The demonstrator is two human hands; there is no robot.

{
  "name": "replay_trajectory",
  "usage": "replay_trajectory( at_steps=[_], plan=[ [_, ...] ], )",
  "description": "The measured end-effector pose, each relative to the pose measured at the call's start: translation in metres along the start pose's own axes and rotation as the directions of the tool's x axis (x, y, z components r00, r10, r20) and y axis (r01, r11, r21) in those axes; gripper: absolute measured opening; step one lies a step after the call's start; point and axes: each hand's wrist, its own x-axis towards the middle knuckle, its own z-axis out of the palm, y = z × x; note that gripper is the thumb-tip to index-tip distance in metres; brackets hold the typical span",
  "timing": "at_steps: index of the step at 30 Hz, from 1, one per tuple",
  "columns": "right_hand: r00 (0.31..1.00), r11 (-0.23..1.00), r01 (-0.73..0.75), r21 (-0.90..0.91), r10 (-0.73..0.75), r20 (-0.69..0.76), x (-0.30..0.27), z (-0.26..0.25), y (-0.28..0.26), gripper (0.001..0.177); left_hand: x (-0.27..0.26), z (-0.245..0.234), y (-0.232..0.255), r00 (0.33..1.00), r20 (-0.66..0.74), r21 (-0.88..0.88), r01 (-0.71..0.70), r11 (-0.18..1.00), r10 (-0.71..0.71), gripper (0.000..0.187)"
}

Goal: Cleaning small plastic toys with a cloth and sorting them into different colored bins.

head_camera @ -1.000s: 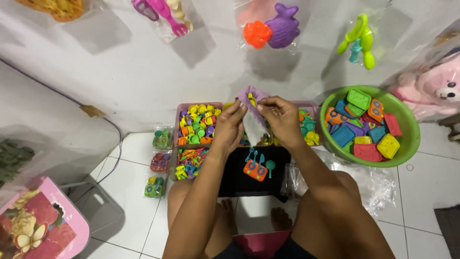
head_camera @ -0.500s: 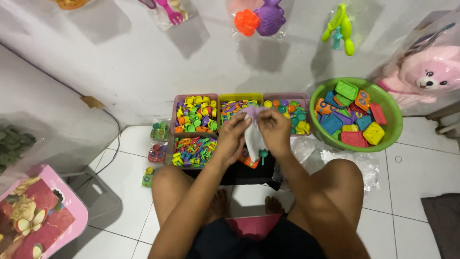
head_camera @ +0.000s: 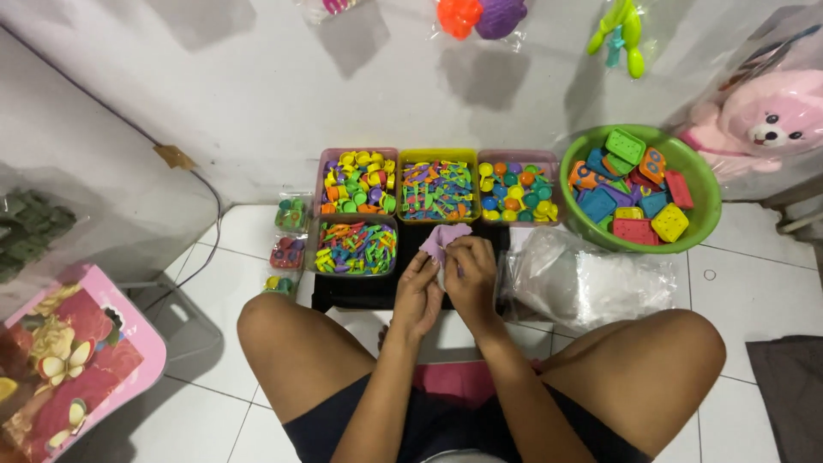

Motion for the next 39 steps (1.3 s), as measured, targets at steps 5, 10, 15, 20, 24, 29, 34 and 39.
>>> replay_trajectory(
  at_steps=[5,10,15,20,24,29,34,39],
  plan=[
    [0.992,0.989,-0.104,0.108,0.095,0.084,0.0,-0.01,-0.001,0.017,-0.001,-0.012,0.003,1.0,-0.019,0.072,0.019,0.997,-0.018,0.022],
    [0.971,0.96,-0.224,0.167,0.206,0.121,-0.001,-0.017,-0.014,0.017,-0.01,-0.003,0.006,1.0,-0.016,0.093,0.007,0.996,-0.005,0.022],
    [0.952,0.944,-0.294,0.153,0.274,0.136,-0.006,-0.014,-0.017,0.013,-0.011,-0.005,0.001,0.994,-0.058,0.241,-0.077,0.968,0.093,0.029],
    [0.752,0.611,-0.654,0.447,0.591,0.292,-0.032,-0.005,0.016,0.011,0.0,-0.032,-0.006,0.967,-0.057,0.502,-0.185,0.845,0.246,0.036],
    [0.582,0.284,-0.778,0.56,0.663,0.472,-0.021,-0.016,0.014,0.006,0.003,-0.024,0.0,0.946,-0.048,0.572,-0.237,0.785,0.321,0.034],
    [0.626,0.406,-0.778,0.48,0.57,0.532,-0.045,-0.009,0.045,0.024,-0.017,-0.006,0.01,0.956,-0.051,0.623,-0.195,0.758,0.287,0.029],
    [0.614,0.402,-0.788,0.466,0.457,0.644,-0.042,-0.015,0.034,0.042,-0.017,-0.018,0.011,0.967,-0.052,0.688,-0.148,0.711,0.251,0.018],
    [0.656,0.405,-0.752,0.52,0.382,0.65,-0.045,-0.011,0.046,0.037,-0.015,-0.036,0.003,0.978,0.05,0.708,-0.178,0.684,0.204,0.011]
  ],
)
